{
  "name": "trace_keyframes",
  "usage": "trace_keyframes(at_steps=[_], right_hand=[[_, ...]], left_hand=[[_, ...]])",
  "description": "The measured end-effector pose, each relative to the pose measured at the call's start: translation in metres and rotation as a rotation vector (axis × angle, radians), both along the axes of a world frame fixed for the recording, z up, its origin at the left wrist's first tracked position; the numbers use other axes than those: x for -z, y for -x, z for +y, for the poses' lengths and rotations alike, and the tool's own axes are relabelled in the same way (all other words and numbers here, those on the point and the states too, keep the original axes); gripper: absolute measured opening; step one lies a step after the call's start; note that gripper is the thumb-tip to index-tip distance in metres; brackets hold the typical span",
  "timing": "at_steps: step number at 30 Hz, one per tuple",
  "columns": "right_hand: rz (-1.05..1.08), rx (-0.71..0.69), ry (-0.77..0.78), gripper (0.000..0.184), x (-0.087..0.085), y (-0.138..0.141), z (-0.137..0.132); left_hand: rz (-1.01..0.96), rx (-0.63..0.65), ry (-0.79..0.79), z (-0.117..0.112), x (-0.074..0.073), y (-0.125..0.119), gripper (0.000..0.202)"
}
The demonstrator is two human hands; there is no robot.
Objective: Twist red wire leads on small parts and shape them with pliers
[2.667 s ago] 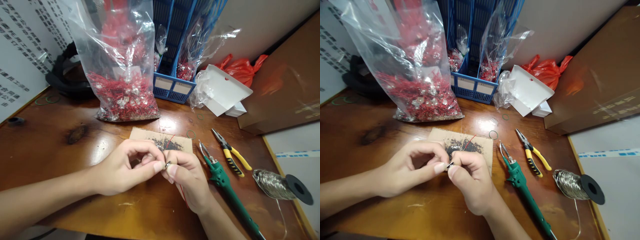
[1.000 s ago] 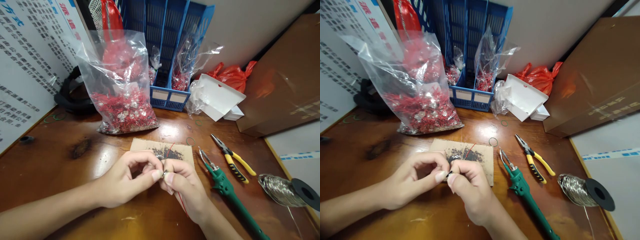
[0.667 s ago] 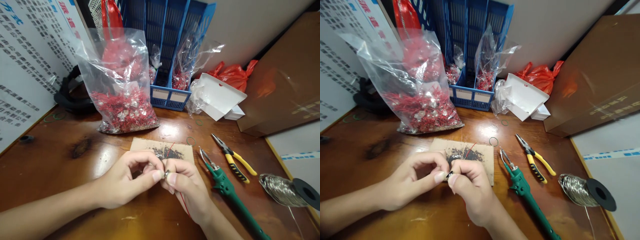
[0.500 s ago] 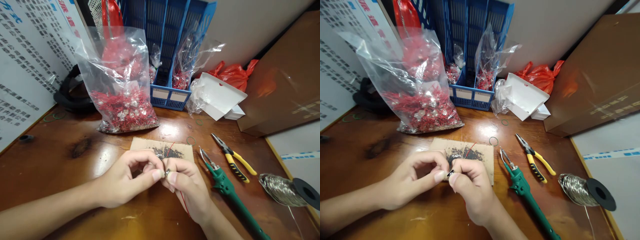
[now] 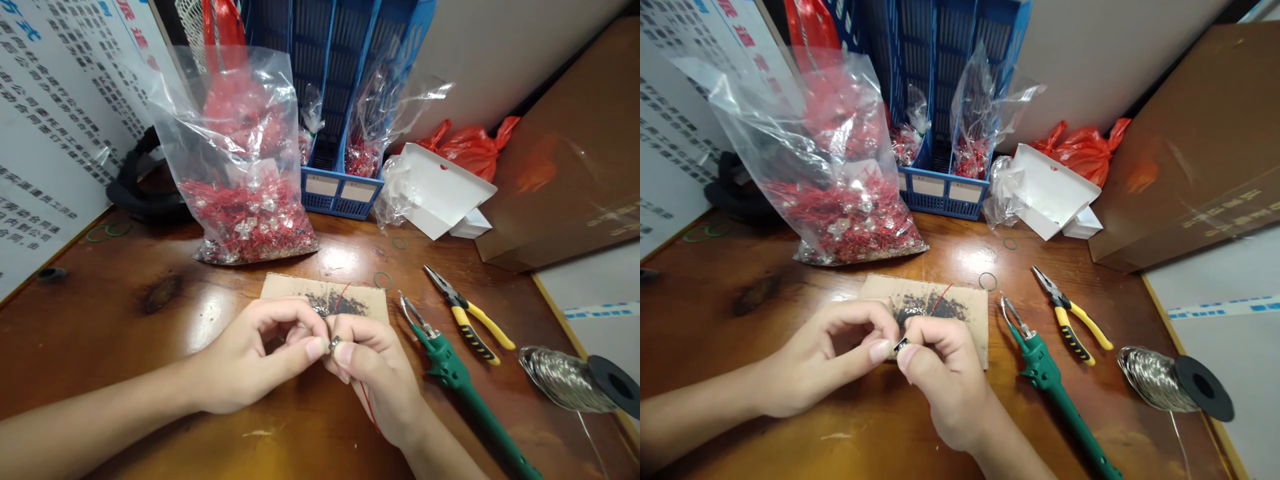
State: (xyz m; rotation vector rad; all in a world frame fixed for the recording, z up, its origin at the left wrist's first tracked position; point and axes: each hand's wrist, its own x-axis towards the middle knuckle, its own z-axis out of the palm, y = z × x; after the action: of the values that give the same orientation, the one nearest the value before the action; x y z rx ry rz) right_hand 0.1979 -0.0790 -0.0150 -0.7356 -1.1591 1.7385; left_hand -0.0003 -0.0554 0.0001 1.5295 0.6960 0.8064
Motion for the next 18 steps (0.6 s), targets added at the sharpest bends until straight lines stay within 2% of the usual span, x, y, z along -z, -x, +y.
trace_keyframes(at_steps=[18], right_hand=[[-0.02, -0.007, 0.019, 0.039, 0.0025, -0.0002, 0.0]], left_hand=[[-0.01, 0.013, 0.016, 0.0015, 0.0021, 0.0011, 0.019]])
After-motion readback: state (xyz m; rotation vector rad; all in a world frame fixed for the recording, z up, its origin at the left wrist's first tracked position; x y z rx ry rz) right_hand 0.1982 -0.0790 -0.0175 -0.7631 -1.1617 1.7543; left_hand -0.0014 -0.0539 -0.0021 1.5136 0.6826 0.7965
